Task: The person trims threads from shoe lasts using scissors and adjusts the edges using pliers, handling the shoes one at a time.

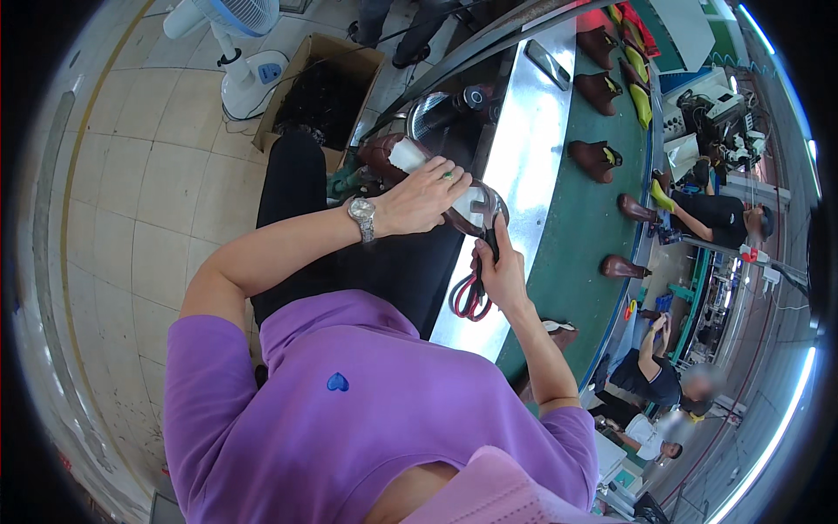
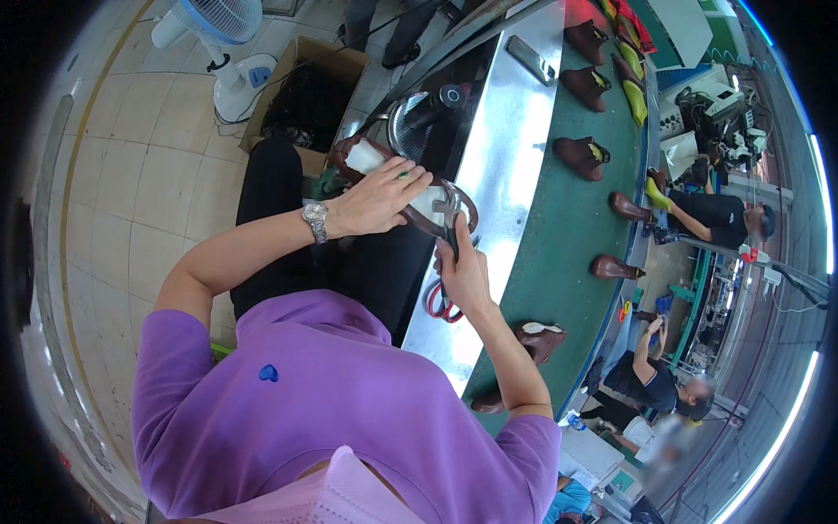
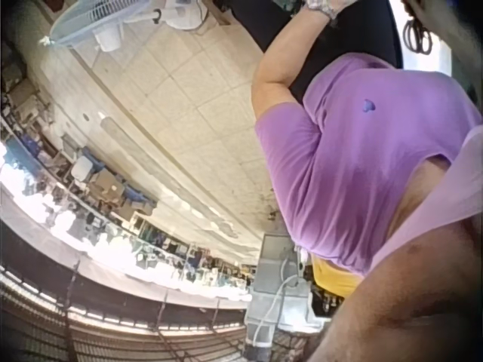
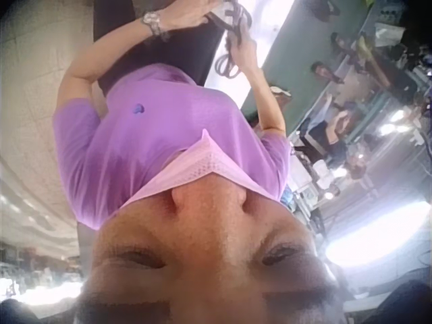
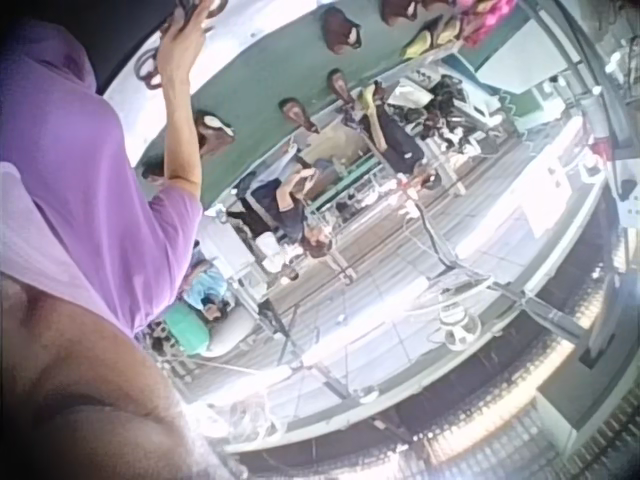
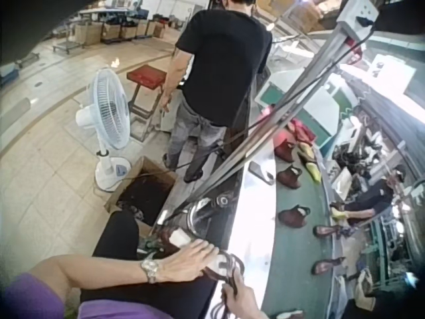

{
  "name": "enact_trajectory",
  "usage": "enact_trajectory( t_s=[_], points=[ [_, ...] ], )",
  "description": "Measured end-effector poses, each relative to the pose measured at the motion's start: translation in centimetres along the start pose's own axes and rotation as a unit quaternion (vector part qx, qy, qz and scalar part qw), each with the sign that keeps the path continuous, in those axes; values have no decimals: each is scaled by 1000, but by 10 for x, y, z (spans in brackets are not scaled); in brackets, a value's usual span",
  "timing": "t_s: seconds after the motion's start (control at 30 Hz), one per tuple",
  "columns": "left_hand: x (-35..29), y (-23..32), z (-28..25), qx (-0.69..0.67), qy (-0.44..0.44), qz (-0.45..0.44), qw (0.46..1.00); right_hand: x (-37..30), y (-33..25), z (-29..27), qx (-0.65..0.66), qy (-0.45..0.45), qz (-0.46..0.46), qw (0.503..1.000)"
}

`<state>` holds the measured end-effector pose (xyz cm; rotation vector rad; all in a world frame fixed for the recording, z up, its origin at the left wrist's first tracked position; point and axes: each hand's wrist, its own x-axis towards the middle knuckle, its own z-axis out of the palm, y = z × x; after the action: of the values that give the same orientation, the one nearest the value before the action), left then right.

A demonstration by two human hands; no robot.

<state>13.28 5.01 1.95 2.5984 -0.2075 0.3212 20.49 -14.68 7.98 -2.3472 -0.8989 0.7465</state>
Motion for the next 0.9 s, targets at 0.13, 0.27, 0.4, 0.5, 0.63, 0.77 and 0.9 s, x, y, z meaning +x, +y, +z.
enact_trajectory(
  t_s=[0.13, 0.27, 0.4, 0.5, 0.63, 0.77, 0.9],
  points=[
    [-1, -3, 11, 55, 8, 31, 998, 5, -3, -27, -162, -38, -37, 985],
    [-6, -8, 15, 119, 35, 53, 991, 25, -40, -76, -154, -118, -13, 981],
    [-1, -3, 19, 142, 51, 52, 987, 36, -49, -44, -16, 118, 49, 992],
    [-2, -4, 16, 176, 53, 52, 981, 36, -23, -32, -102, -35, 58, 993],
    [-1, -2, 17, 230, 42, 36, 972, 36, -47, -44, 43, 79, 7, 996],
    [2, -1, 12, 231, 27, 38, 972, 48, -26, -24, -112, 13, 76, 991],
    [-1, 0, 16, 231, 41, 17, 972, 45, -38, -41, 10, 39, 43, 998]
  ],
)
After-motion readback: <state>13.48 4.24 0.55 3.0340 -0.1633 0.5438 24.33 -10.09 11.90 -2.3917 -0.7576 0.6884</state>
